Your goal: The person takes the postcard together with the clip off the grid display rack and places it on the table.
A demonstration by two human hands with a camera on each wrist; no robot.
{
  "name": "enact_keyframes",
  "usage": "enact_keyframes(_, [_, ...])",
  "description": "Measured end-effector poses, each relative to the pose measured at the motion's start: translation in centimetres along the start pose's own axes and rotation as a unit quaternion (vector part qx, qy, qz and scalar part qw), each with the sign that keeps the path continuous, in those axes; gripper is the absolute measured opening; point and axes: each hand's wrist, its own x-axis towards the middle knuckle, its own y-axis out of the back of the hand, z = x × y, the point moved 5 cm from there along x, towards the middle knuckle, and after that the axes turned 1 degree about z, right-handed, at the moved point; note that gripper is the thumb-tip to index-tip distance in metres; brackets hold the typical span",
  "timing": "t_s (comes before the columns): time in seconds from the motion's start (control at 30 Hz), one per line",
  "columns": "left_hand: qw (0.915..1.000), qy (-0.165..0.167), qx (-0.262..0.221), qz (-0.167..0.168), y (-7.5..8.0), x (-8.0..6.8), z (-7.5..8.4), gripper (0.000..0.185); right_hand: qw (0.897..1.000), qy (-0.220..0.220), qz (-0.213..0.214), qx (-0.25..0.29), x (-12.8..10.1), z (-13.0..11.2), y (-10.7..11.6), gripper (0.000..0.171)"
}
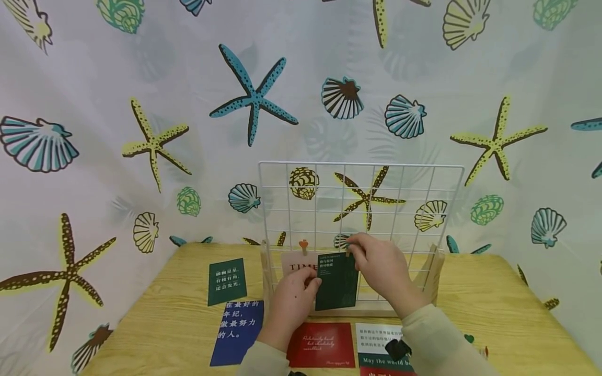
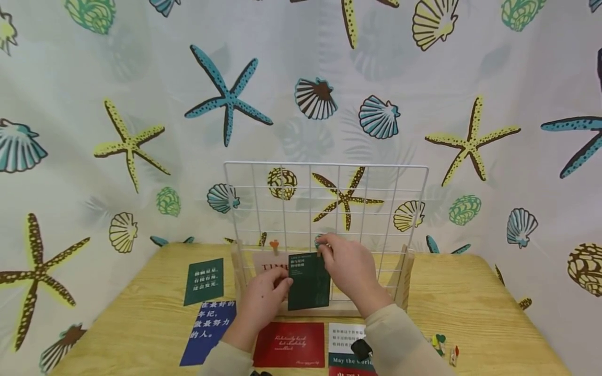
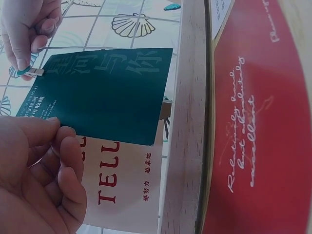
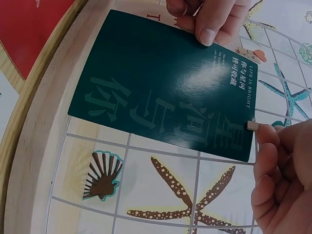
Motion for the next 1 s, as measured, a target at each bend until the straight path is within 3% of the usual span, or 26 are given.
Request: enact_keyframes(1.0, [1.0000, -0.003, -0.005, 0.001, 0.28, 0.00, -0.27, 0.018, 0.999, 0.033, 0.037, -0.007, -0.33, -0.39, 0.18, 0.013])
